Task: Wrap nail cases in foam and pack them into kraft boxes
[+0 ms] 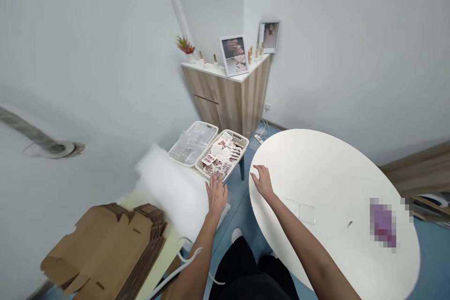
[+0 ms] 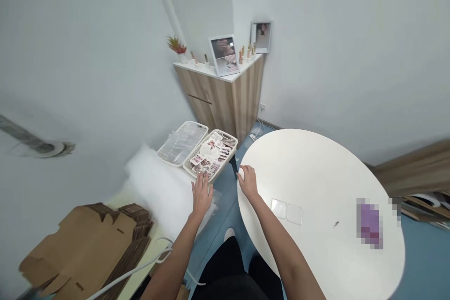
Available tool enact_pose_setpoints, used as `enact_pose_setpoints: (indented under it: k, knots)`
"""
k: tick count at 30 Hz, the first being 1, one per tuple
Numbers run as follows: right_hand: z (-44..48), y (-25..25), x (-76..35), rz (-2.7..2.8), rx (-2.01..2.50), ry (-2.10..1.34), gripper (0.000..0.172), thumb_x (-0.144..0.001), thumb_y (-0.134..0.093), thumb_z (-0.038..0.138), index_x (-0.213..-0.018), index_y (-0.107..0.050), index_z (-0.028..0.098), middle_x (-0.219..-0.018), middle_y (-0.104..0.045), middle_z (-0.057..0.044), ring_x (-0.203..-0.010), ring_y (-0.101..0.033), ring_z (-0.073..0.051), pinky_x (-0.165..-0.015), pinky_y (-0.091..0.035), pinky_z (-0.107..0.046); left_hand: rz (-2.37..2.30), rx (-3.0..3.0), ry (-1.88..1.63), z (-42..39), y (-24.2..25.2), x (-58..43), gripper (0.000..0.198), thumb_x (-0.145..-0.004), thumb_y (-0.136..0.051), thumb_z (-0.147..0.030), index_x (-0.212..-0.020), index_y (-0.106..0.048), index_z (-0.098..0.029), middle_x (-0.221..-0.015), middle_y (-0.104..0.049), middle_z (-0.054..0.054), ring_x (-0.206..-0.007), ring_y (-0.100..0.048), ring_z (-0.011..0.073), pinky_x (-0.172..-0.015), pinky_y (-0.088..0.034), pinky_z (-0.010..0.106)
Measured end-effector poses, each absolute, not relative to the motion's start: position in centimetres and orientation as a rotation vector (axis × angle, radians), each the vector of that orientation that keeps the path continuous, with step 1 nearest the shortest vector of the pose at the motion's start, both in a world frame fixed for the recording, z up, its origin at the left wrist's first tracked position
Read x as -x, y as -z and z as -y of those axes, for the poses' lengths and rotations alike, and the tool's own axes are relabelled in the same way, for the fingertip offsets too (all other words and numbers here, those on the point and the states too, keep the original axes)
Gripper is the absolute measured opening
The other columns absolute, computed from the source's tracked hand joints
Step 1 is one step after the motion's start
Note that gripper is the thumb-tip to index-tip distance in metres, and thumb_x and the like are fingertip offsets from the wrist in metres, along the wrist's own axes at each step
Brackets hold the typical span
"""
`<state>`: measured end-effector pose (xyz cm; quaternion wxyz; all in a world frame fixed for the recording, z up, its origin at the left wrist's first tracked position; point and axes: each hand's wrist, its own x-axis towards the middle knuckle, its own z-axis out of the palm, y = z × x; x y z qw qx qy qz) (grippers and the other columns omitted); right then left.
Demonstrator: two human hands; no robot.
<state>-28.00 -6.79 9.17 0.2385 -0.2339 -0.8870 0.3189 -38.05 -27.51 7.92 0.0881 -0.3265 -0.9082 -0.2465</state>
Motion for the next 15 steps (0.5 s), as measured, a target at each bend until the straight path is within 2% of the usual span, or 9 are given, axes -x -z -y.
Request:
enact_pose_setpoints:
  k: [8,15]
  knots:
    - [13.5,-11.1,41.0,2.76,0.366,-0.746,0.037,-0.093,-0.05,0.031,-0.126,-0.057,0.016,-0.123,-0.063,-0.011,-0.114,-0.051,-0.026,-0.097,-0.038,-0.037,2.714,1.168,0.601,30.8,-5.8,39.5,0.063,-0.098,-0.035,-0.034,-0.154,-0.014,-0.012,-0.157,-0.026,0.016,-0.147,-0.02,0.0272,-0.117,-0.021,0.054]
    - [16.7,-11.4,47.2,3.08,0.231,-0.54,0.041,-0.089,-0.057,0.035,-0.126,-0.058,0.018,-0.125,-0.064,-0.012,-0.121,-0.048,-0.027,-0.099,-0.031,-0.038,2.698,1.194,0.596,31.5,-6.1,39.7,0.063,-0.098,-0.035,-0.033,-0.154,-0.013,-0.014,-0.156,-0.031,0.015,-0.145,-0.025,0.0277,-0.116,-0.024,0.053]
